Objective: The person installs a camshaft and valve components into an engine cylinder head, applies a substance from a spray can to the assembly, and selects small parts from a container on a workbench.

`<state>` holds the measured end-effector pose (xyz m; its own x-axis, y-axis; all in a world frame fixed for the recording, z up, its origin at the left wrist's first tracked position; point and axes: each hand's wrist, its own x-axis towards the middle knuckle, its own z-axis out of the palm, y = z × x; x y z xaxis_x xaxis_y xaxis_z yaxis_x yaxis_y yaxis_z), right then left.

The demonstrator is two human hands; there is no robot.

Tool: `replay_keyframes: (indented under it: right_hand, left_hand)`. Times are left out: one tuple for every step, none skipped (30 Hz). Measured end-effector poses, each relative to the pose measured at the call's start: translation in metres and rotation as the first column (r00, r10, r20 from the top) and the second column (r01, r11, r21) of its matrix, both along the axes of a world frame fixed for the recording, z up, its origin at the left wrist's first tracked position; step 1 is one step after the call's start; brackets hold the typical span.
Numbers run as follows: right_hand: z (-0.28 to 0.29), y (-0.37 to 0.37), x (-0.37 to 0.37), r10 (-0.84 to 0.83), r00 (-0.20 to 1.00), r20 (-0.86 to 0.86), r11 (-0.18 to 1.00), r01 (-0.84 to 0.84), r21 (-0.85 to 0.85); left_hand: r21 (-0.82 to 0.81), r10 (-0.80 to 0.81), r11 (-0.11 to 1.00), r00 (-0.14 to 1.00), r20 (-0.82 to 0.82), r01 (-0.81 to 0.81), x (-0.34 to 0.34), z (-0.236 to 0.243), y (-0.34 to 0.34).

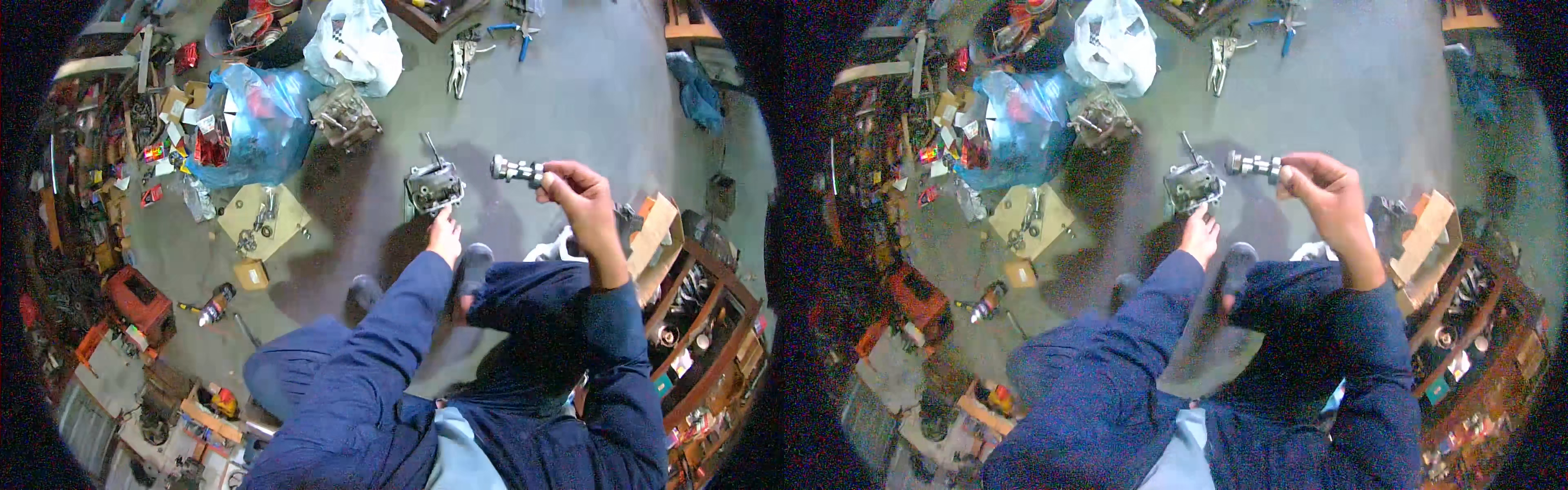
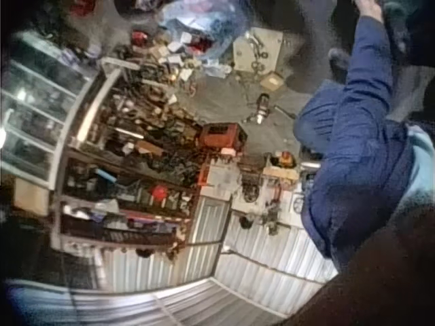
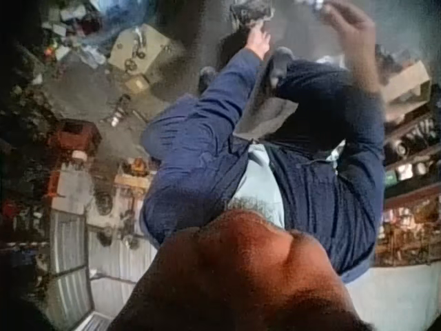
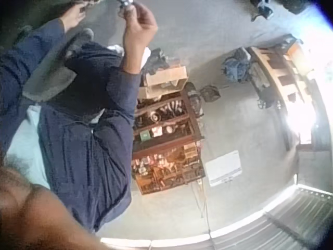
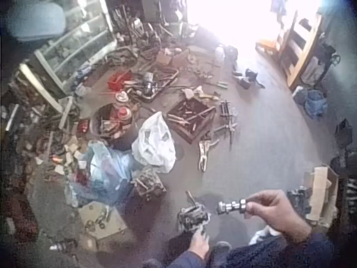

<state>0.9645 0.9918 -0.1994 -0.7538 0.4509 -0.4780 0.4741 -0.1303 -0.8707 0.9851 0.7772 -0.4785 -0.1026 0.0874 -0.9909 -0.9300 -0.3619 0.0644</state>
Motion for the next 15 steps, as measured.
replay_keyframes:
  right_hand:
    - [-0.002,0.003,-0.011,0.044,0.998,-0.043,0.999,-0.043,0.025]
    - [0.001,0.003,-0.023,0.045,0.994,-0.096,0.998,-0.04,0.058]
    - [0.002,0.0,-0.036,0.049,0.987,-0.153,0.996,-0.036,0.088]
    - [0.0,0.002,-0.043,0.06,0.976,-0.208,0.994,-0.038,0.107]
    - [-0.005,0.008,-0.04,0.034,0.967,-0.252,0.995,-0.009,0.101]
    - [-0.013,0.011,-0.038,0.029,0.962,-0.27,0.994,0.0,0.107]
    - [-0.015,0.015,-0.036,0.023,0.958,-0.286,0.993,0.011,0.115]
    - [-0.014,0.004,-0.05,0.036,0.946,-0.322,0.994,-0.001,0.108]
    - [-0.016,-0.011,-0.065,0.022,0.934,-0.358,0.997,0.007,0.08]
    - [-0.019,-0.017,-0.068,-0.001,0.929,-0.37,0.998,0.026,0.061]
    - [-0.022,-0.013,-0.055,-0.056,0.952,-0.302,0.992,0.088,0.092]
    - [-0.024,-0.002,-0.039,-0.075,0.948,-0.31,0.989,0.111,0.1]
    - [-0.021,0.009,-0.026,-0.088,0.94,-0.331,0.986,0.129,0.104]
    - [-0.014,0.008,-0.026,-0.154,0.915,-0.373,0.98,0.19,0.063]
    - [-0.007,0.002,-0.025,-0.136,0.91,-0.392,0.982,0.175,0.067]
  left_hand:
    - [0.003,0.005,1.0,1.0,-0.024,-0.005,-0.005,-0.016,0.0]
    - [-0.045,0.065,0.997,0.997,-0.04,-0.067,-0.013,-0.032,-0.001]
    - [-0.093,0.128,0.987,0.99,-0.064,-0.133,-0.024,-0.047,-0.003]
    - [0.031,0.161,0.987,0.984,-0.078,-0.159,-0.026,-0.064,-0.003]
    - [-0.008,0.16,0.987,0.986,-0.046,-0.161,-0.021,-0.055,0.012]
    - [-0.046,0.091,0.995,0.995,-0.041,-0.093,-0.017,-0.044,0.023]
    - [-0.081,0.02,0.996,0.999,-0.034,-0.022,-0.016,-0.023,0.033]
    - [0.0,0.153,0.988,0.985,-0.081,-0.154,-0.021,-0.044,0.018]
    - [-0.025,0.074,0.997,0.985,-0.153,-0.079,-0.038,-0.067,-0.009]
    - [-0.056,-0.022,0.998,0.979,-0.204,0.011,-0.045,-0.083,-0.027]
    - [-0.057,-0.032,0.998,0.975,-0.221,0.02,-0.042,-0.062,-0.015]
    - [-0.117,-0.076,0.992,0.949,-0.307,0.042,-0.04,-0.021,-0.003]
    - [-0.184,-0.124,0.982,0.908,-0.4,0.053,-0.047,0.028,0.006]
    - [-0.185,-0.173,0.979,0.843,-0.51,0.089,-0.061,0.045,-0.008]
    - [-0.199,-0.213,0.973,0.765,-0.608,0.113,-0.073,0.057,-0.025]
